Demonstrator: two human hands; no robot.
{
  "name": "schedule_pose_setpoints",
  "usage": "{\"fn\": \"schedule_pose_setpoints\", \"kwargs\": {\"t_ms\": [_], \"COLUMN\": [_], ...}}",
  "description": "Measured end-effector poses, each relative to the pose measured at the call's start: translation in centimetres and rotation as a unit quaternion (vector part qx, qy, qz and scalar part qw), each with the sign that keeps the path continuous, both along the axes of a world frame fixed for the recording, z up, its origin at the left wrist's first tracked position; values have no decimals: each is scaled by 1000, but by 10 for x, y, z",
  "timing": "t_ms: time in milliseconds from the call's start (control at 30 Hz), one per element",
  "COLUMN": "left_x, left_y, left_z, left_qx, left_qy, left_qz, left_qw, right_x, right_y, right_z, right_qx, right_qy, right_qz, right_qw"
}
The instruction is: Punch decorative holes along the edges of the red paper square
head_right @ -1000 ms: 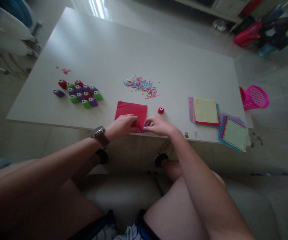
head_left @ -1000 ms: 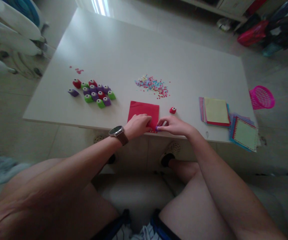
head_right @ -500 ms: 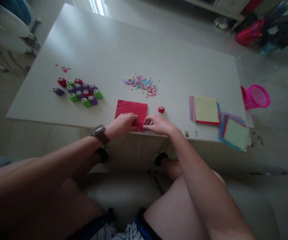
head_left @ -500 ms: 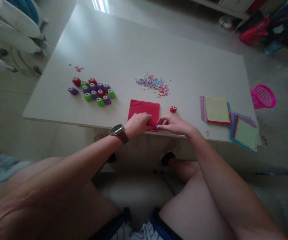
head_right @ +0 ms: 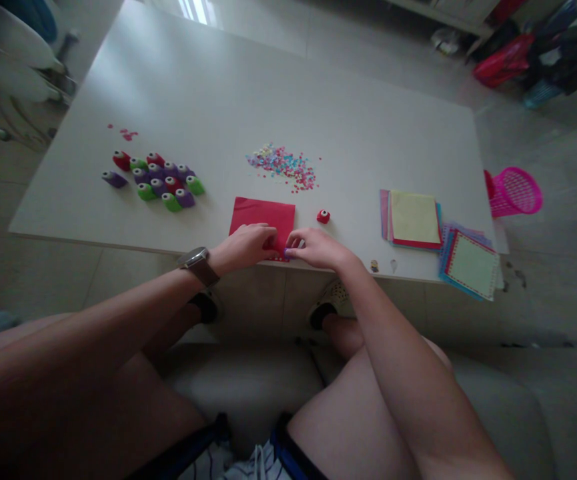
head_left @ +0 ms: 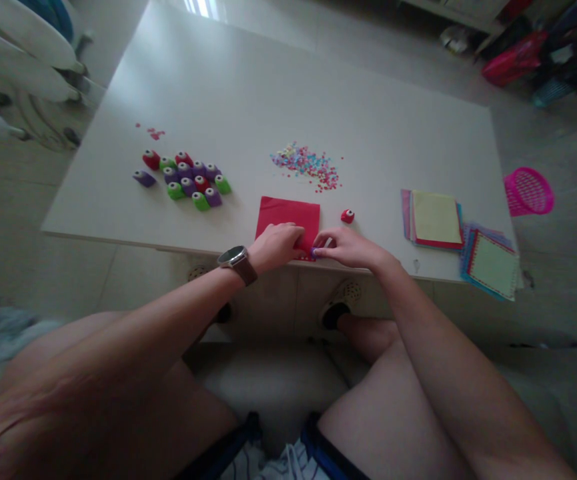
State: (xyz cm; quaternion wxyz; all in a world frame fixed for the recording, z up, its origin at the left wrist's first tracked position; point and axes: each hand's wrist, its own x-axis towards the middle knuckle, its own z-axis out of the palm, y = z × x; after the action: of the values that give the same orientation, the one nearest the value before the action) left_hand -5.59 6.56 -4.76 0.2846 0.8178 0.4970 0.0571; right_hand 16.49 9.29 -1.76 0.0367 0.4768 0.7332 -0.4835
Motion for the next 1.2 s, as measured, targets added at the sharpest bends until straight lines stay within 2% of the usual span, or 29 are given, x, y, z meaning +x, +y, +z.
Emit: {"fn": "schedule_pose_setpoints", "kwargs": {"t_ms": [267, 467, 567, 700, 867, 1033, 1200], "left_x": [1, 5, 9, 13, 14, 9, 3], "left_y": [2, 9, 9, 8, 13, 21, 20], "left_z": [5, 11, 11, 13, 14, 8, 1], "left_qx": [-19, -78, -69, -66, -97, -144, -113], "left_qy": [7, 16, 26, 44, 51, 43, 36], "left_qz": [-9, 2, 14, 20, 37, 20, 2], "left_qw": [1000, 997, 997, 997, 993, 988, 993], "right_x": [-1, -5, -8, -16, -26, -10, 15], "right_y": [0, 3, 6, 8, 9, 14, 17], "right_z": [-4, -14, -17, -13, -6, 1, 9], "right_qx": [12, -16, -28, -16, 10, -56, 11], "right_qy": [-2, -24, -34, -78, -120, -42, -53], "right_qz": [-9, -54, -67, -68, -71, -87, -144], "right_qw": [1000, 998, 997, 994, 990, 994, 988]}}
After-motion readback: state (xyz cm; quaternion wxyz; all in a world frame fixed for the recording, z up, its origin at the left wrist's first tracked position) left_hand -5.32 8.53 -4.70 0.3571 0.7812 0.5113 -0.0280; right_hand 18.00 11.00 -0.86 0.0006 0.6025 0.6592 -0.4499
